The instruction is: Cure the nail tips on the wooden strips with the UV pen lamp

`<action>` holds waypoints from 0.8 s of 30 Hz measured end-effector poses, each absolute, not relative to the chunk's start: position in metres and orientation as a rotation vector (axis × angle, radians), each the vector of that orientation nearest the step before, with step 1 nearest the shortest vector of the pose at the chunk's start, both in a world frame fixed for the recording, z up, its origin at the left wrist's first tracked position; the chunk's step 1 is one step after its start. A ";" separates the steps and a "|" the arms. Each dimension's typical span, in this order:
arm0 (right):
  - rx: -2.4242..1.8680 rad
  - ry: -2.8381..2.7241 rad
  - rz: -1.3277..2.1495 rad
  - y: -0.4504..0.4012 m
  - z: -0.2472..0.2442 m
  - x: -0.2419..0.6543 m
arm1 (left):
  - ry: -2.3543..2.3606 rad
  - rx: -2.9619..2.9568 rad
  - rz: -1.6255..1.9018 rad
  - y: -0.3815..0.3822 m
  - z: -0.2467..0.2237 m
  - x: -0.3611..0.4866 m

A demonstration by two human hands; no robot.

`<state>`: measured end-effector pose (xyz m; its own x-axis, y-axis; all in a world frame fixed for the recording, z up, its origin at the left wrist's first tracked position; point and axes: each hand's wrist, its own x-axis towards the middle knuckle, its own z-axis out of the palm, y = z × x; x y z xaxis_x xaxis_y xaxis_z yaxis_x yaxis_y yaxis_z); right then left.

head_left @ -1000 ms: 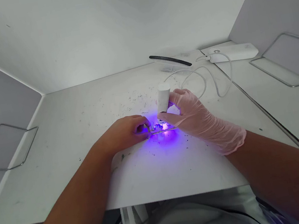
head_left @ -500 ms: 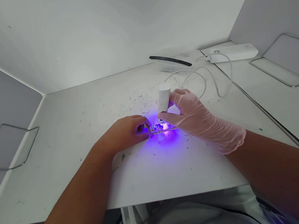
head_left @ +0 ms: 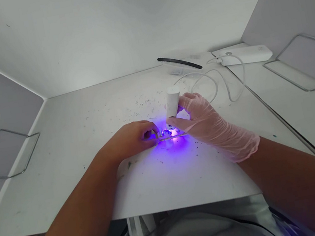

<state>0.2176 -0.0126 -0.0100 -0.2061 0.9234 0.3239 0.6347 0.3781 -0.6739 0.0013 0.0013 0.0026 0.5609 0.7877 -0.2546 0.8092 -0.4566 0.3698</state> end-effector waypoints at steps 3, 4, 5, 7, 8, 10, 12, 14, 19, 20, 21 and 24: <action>-1.327 -1.936 0.510 -0.012 -0.010 0.218 | 1.280 2.357 -0.064 0.001 0.003 0.001; -1.321 -1.936 0.503 -0.012 -0.010 0.218 | 1.275 2.360 -0.062 0.001 0.002 0.000; -1.316 -1.937 0.497 -0.012 -0.010 0.218 | 1.270 2.364 -0.059 0.001 0.002 0.000; -1.312 -1.934 0.498 -0.013 -0.010 0.218 | 1.268 2.364 -0.052 0.001 0.002 -0.001; -1.312 -1.930 0.503 -0.013 -0.010 0.218 | 1.270 2.362 -0.050 0.001 0.002 -0.001; -1.310 -1.921 0.509 -0.013 -0.011 0.218 | 1.268 2.356 -0.054 0.001 0.002 -0.001; -1.304 -1.922 0.505 -0.012 -0.011 0.218 | 1.266 2.351 -0.059 0.001 0.002 0.000; -1.298 -1.932 0.488 -0.012 -0.012 0.218 | 1.263 2.353 -0.060 0.001 0.002 0.000; -1.275 -1.949 0.468 -0.011 -0.012 0.218 | 1.254 2.365 -0.064 0.002 0.002 0.000; -1.277 -1.950 0.469 -0.011 -0.011 0.218 | 1.249 2.365 -0.067 0.002 0.002 0.000; -1.281 -1.950 0.470 -0.012 -0.011 0.218 | 1.246 2.364 -0.068 0.002 0.002 0.000; -1.291 -1.942 0.474 -0.012 -0.010 0.218 | 1.258 2.357 -0.061 0.002 0.002 0.000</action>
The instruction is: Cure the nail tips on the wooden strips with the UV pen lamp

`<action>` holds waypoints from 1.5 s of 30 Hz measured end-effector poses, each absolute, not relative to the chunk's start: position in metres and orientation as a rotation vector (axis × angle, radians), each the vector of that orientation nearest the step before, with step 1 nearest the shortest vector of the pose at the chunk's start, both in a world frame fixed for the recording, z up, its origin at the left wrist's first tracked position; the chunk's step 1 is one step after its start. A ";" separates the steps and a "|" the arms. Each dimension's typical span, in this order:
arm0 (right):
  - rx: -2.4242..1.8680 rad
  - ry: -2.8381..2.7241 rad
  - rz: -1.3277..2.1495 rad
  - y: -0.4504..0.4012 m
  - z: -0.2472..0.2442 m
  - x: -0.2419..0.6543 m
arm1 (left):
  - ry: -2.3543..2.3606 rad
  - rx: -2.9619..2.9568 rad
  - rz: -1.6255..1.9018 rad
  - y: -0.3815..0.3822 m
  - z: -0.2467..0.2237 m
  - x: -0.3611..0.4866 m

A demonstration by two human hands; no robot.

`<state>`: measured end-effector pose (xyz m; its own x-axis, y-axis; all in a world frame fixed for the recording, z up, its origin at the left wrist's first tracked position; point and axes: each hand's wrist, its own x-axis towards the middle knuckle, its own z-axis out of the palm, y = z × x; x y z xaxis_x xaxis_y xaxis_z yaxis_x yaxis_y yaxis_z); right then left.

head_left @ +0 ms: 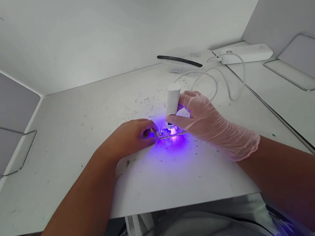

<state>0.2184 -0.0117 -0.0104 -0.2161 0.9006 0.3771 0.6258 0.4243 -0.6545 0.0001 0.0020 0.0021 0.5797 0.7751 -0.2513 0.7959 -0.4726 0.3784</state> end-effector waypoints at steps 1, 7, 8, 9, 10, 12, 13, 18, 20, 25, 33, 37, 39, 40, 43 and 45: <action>-1.293 -1.941 0.477 -0.012 -0.010 0.218 | 1.260 2.354 -0.060 0.002 0.002 0.000; -1.301 -1.930 0.485 -0.012 -0.011 0.219 | 1.280 2.333 -0.061 0.001 0.003 0.001; -1.298 -1.931 0.480 -0.012 -0.011 0.219 | 1.281 2.333 -0.058 0.001 0.003 0.001; -1.293 -1.934 0.477 -0.012 -0.011 0.219 | 1.279 2.334 -0.056 0.001 0.003 0.001; -1.289 -1.935 0.473 -0.012 -0.011 0.219 | 1.276 2.338 -0.053 0.001 0.003 0.000; -1.283 -1.933 0.468 -0.012 -0.012 0.219 | 1.268 2.348 -0.051 0.001 0.003 0.000; -1.278 -1.933 0.467 -0.012 -0.012 0.219 | 1.265 2.352 -0.053 0.001 0.003 0.000; -1.252 -1.931 0.449 -0.010 -0.015 0.218 | 1.311 2.308 -0.074 0.000 0.005 0.002; -1.264 -1.921 0.454 -0.010 -0.015 0.218 | 1.326 2.291 -0.073 -0.001 0.006 0.003; -1.291 -1.912 0.488 -0.011 -0.016 0.218 | 1.333 2.287 -0.073 -0.001 0.005 0.003; -1.304 -1.919 0.510 -0.013 -0.014 0.219 | 1.324 2.302 -0.070 0.000 0.003 0.001; -1.301 -1.934 0.498 -0.012 -0.015 0.219 | 1.322 2.308 -0.061 0.000 0.003 0.002; -1.296 -1.934 0.487 -0.012 -0.015 0.219 | 1.321 2.314 -0.057 -0.001 0.003 0.002; -1.295 -1.933 0.487 -0.011 -0.015 0.219 | 1.320 2.318 -0.056 -0.001 0.003 0.003; -1.295 -1.933 0.494 -0.011 -0.014 0.219 | 1.315 2.334 -0.056 -0.002 0.002 0.005; -1.292 -1.941 0.488 -0.011 -0.013 0.219 | 1.312 2.345 -0.057 -0.004 0.003 0.007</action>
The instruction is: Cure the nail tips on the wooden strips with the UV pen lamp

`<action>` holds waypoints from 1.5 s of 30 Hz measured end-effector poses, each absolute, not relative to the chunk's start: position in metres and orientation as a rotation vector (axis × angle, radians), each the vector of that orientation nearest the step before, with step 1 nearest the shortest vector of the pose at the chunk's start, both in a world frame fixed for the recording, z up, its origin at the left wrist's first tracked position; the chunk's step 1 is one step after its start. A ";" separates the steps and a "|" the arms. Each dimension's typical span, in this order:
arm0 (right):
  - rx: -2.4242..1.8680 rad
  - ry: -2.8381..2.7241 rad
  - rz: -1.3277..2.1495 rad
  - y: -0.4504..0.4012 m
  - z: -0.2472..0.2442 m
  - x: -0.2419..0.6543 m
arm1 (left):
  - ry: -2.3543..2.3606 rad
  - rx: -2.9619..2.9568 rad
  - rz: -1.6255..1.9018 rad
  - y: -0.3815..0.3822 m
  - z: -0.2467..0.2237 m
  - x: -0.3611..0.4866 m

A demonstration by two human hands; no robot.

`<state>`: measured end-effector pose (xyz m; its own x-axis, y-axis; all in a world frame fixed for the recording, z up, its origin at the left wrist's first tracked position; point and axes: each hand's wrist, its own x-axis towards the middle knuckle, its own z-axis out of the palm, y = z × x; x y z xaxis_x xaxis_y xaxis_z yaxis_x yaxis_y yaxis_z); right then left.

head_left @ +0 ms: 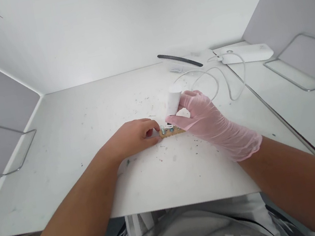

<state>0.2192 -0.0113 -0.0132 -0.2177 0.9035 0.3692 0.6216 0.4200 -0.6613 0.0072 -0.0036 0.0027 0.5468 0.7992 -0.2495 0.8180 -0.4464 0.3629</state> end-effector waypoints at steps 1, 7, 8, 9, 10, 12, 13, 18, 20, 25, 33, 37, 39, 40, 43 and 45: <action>-1.289 -1.945 0.478 -0.011 -0.013 0.219 | 1.310 2.348 -0.057 -0.004 0.003 0.008; -1.260 -1.965 0.436 -0.012 -0.012 0.218 | 1.303 2.357 -0.026 -0.008 0.004 0.014; -1.254 -1.968 0.439 -0.012 -0.012 0.218 | 1.297 2.361 -0.018 -0.009 0.004 0.014; -1.248 -1.971 0.442 -0.012 -0.011 0.218 | 1.291 2.366 -0.010 -0.009 0.003 0.015; -1.244 -1.972 0.443 -0.013 -0.011 0.218 | 1.284 2.370 -0.004 -0.009 0.003 0.015; -1.242 -1.969 0.439 -0.013 -0.010 0.218 | 1.277 2.379 0.008 -0.009 0.001 0.015; -1.244 -1.967 0.442 -0.013 -0.010 0.218 | 1.273 2.381 0.011 -0.009 0.000 0.015; -1.268 -1.964 0.477 -0.013 -0.009 0.218 | 1.259 2.373 0.021 -0.010 -0.001 0.016; -1.275 -1.963 0.483 -0.013 -0.008 0.218 | 1.255 2.376 0.023 -0.010 -0.001 0.017; -1.279 -1.960 0.499 -0.012 -0.009 0.218 | 1.241 2.377 0.035 -0.010 -0.003 0.018; -1.307 -1.964 0.533 -0.014 -0.005 0.218 | 1.264 2.380 0.022 -0.009 -0.003 0.020; -1.312 -1.973 0.504 -0.013 -0.005 0.217 | 1.284 2.376 -0.008 -0.009 -0.002 0.021; -1.324 -1.963 0.499 -0.013 -0.006 0.217 | 1.275 2.379 -0.018 -0.009 -0.002 0.021; -1.327 -1.960 0.500 -0.012 -0.007 0.218 | 1.274 2.382 -0.019 -0.008 -0.002 0.021; -1.329 -1.957 0.502 -0.011 -0.007 0.218 | 1.272 2.395 -0.005 -0.008 -0.003 0.021; -1.338 -1.952 0.493 -0.011 -0.007 0.219 | 1.269 2.407 0.008 -0.008 -0.003 0.021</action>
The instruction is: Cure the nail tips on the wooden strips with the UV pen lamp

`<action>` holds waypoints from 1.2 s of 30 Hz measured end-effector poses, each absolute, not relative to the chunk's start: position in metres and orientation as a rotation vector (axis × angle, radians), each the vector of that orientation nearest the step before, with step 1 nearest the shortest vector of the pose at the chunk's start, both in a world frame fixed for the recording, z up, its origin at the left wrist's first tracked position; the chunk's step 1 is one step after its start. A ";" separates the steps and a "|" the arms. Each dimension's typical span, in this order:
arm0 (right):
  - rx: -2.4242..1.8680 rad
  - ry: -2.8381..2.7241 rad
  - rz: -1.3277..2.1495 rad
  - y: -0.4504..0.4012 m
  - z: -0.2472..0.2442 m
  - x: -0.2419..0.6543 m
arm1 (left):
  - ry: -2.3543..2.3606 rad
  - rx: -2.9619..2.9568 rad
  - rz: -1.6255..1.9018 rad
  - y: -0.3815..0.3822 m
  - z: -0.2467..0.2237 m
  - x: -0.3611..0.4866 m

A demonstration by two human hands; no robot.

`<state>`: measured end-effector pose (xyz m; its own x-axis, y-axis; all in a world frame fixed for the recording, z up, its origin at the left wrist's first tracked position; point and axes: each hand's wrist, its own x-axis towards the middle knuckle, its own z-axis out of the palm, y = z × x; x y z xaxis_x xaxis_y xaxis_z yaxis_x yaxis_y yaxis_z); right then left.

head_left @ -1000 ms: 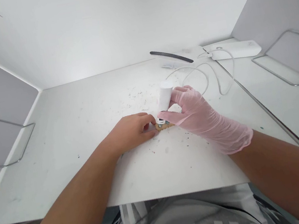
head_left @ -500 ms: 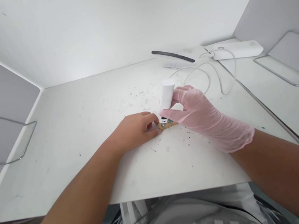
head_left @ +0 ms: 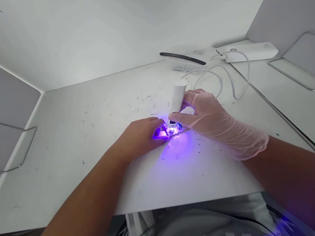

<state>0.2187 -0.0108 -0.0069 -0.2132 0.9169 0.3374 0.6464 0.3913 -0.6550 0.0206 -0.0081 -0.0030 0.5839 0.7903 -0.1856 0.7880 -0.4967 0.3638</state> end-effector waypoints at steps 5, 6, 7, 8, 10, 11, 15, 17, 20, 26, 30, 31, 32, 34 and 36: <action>-1.340 -1.951 0.504 -0.012 -0.004 0.218 | 1.262 2.417 0.006 -0.008 -0.004 0.021; -1.336 -1.951 0.504 -0.012 -0.004 0.218 | 1.262 2.416 0.004 -0.008 -0.004 0.021; -1.335 -1.950 0.502 -0.013 -0.004 0.217 | 1.263 2.414 0.004 -0.008 -0.004 0.021; -1.336 -1.949 0.500 -0.013 -0.004 0.217 | 1.267 2.413 0.005 -0.008 -0.004 0.021; -1.341 -1.944 0.493 -0.012 -0.004 0.218 | 1.276 2.411 0.007 -0.008 -0.005 0.021; -1.341 -1.942 0.490 -0.012 -0.005 0.218 | 1.275 2.410 0.010 -0.008 -0.004 0.020; -1.331 -1.940 0.496 -0.012 -0.005 0.218 | 1.228 2.405 0.011 -0.007 -0.002 0.017; -1.332 -1.932 0.510 -0.012 -0.004 0.218 | 1.229 2.403 -0.002 -0.006 0.000 0.015; -1.332 -1.908 0.530 -0.013 -0.004 0.218 | 1.275 2.413 -0.030 -0.005 0.002 0.011; -1.309 -1.915 0.536 -0.014 -0.003 0.219 | 1.319 2.429 -0.032 -0.002 0.001 0.006; -1.313 -1.916 0.533 -0.013 -0.004 0.219 | 1.448 2.456 -0.028 0.001 0.000 0.002; -1.312 -1.918 0.536 -0.013 -0.004 0.219 | 1.489 2.454 -0.019 0.002 0.001 0.002; -1.310 -1.921 0.537 -0.013 -0.004 0.219 | 1.523 2.447 -0.007 0.002 0.001 0.001; -1.301 -1.930 0.538 -0.013 -0.005 0.219 | 1.562 2.426 0.018 0.003 0.002 0.000; -1.290 -1.935 0.535 -0.013 -0.005 0.219 | 1.566 2.405 0.030 0.003 0.002 0.000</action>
<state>0.2192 -0.0134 -0.0053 -0.2230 0.9113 0.3461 0.6038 0.4079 -0.6849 -0.0003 0.0030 0.0021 0.4155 0.9004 -0.1292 0.8948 -0.3791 0.2359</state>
